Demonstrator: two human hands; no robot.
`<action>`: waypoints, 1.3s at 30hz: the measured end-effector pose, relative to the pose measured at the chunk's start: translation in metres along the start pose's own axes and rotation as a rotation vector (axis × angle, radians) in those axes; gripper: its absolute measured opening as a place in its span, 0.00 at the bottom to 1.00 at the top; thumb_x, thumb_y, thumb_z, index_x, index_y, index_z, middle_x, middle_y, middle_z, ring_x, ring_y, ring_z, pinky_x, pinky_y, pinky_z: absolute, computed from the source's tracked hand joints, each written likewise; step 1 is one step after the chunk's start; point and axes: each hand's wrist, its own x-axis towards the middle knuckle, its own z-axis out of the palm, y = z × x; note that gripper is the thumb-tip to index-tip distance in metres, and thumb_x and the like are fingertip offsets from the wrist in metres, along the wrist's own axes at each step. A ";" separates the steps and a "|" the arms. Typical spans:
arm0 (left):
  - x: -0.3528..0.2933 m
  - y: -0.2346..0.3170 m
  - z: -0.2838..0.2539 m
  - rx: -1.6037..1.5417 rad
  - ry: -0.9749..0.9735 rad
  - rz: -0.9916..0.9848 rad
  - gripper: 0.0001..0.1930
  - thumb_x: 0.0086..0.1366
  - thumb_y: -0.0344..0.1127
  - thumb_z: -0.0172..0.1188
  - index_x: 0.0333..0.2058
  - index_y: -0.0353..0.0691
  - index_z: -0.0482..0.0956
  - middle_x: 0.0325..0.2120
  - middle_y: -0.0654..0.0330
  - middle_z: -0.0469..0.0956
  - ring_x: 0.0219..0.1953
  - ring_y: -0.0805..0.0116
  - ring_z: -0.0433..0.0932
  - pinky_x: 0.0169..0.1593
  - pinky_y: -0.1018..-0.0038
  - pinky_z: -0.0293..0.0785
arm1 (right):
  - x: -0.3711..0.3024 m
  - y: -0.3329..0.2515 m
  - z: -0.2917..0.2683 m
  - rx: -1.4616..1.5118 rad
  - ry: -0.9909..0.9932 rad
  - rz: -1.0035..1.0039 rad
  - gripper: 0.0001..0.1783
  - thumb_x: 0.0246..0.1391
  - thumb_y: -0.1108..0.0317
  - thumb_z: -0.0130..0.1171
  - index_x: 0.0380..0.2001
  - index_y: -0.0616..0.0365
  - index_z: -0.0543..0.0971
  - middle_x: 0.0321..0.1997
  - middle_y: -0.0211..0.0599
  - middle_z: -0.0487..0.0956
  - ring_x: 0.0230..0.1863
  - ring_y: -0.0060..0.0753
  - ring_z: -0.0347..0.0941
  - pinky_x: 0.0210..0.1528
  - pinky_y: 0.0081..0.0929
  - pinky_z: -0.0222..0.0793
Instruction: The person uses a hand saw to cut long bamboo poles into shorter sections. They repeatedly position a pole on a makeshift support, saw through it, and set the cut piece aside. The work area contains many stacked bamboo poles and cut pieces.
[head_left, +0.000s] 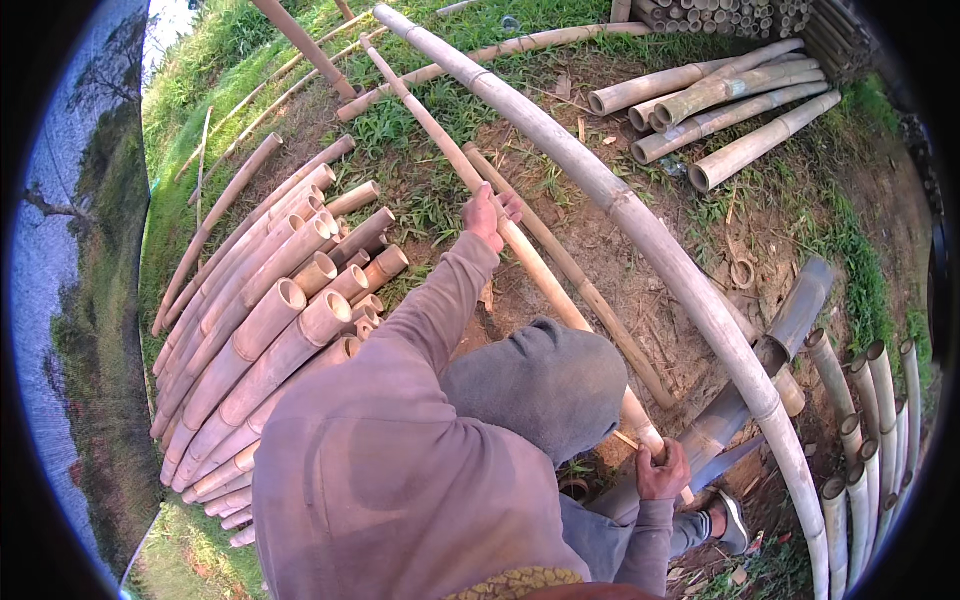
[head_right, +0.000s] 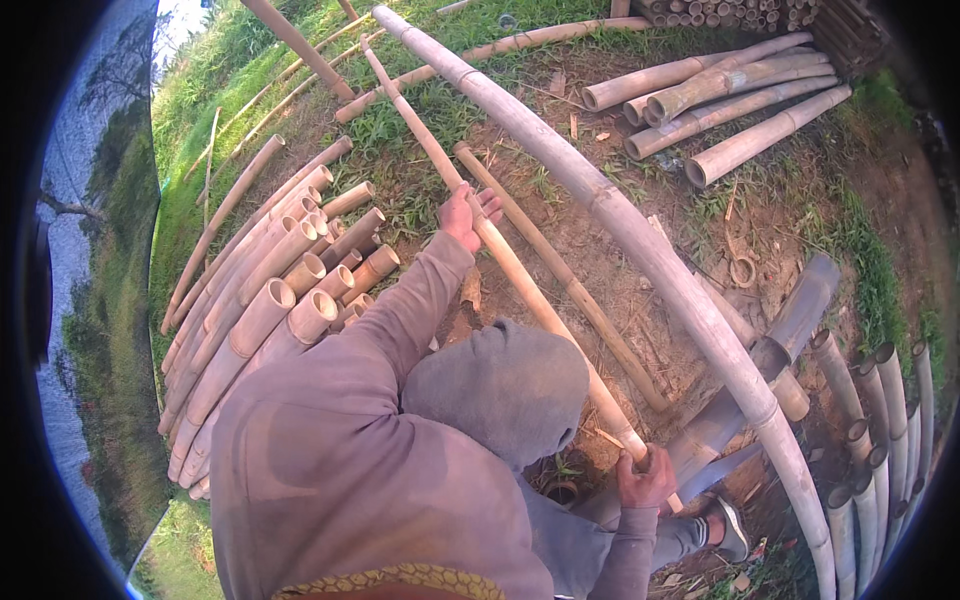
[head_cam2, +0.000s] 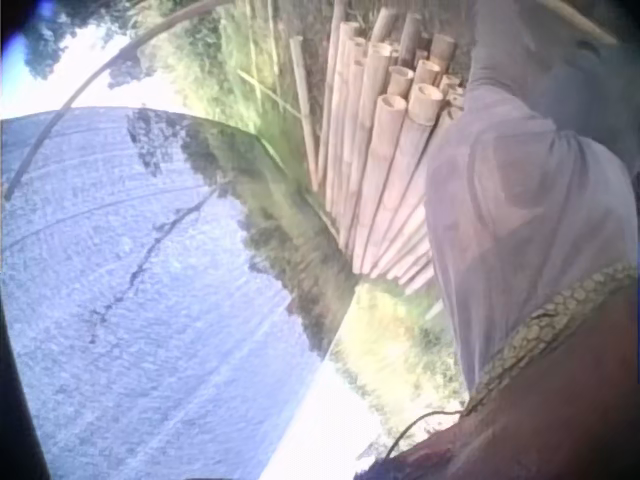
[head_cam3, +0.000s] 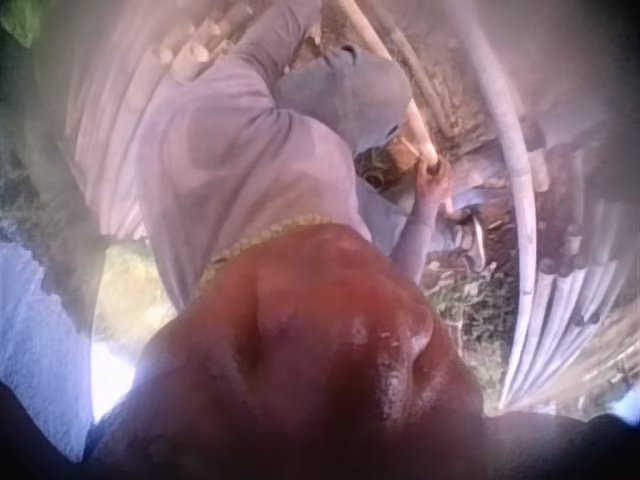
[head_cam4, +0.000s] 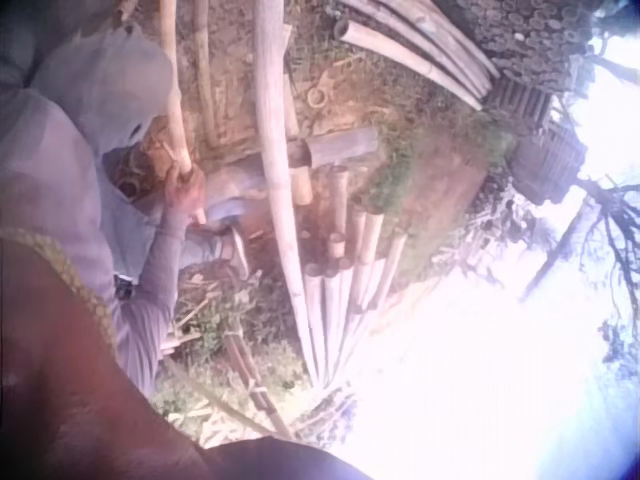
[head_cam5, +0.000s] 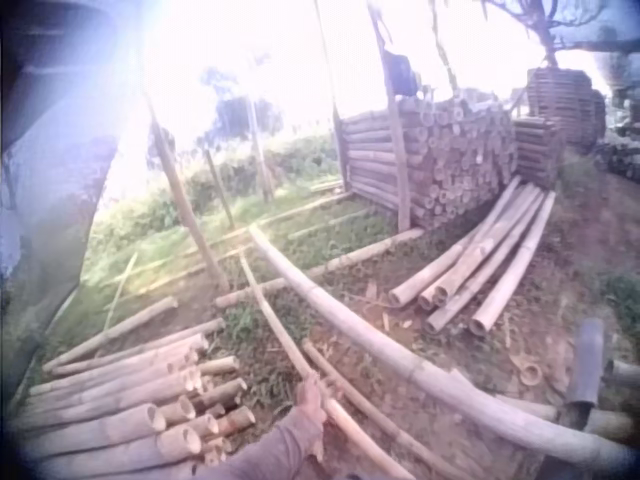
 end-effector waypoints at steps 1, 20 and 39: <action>-0.003 0.004 0.006 -0.145 -0.146 -0.089 0.18 0.77 0.41 0.61 0.57 0.42 0.66 0.40 0.53 0.80 0.38 0.56 0.84 0.39 0.56 0.85 | 0.001 0.003 -0.008 0.035 -0.080 0.075 0.20 0.48 0.66 0.75 0.44 0.59 0.82 0.37 0.44 0.83 0.37 0.49 0.84 0.41 0.44 0.78; 0.033 0.042 0.139 0.089 -0.234 0.038 0.10 0.77 0.30 0.55 0.51 0.39 0.65 0.31 0.56 0.77 0.25 0.64 0.80 0.29 0.62 0.82 | 0.093 0.013 -0.020 0.117 0.040 -0.104 0.14 0.68 0.65 0.66 0.51 0.61 0.85 0.43 0.50 0.86 0.43 0.53 0.85 0.46 0.43 0.78; -0.094 -0.002 0.201 1.194 -1.196 1.397 0.42 0.60 0.56 0.78 0.67 0.43 0.71 0.61 0.49 0.75 0.65 0.47 0.73 0.71 0.54 0.66 | 0.180 0.105 -0.087 -0.091 0.073 -0.029 0.22 0.62 0.54 0.72 0.56 0.50 0.87 0.50 0.38 0.87 0.53 0.49 0.80 0.62 0.46 0.71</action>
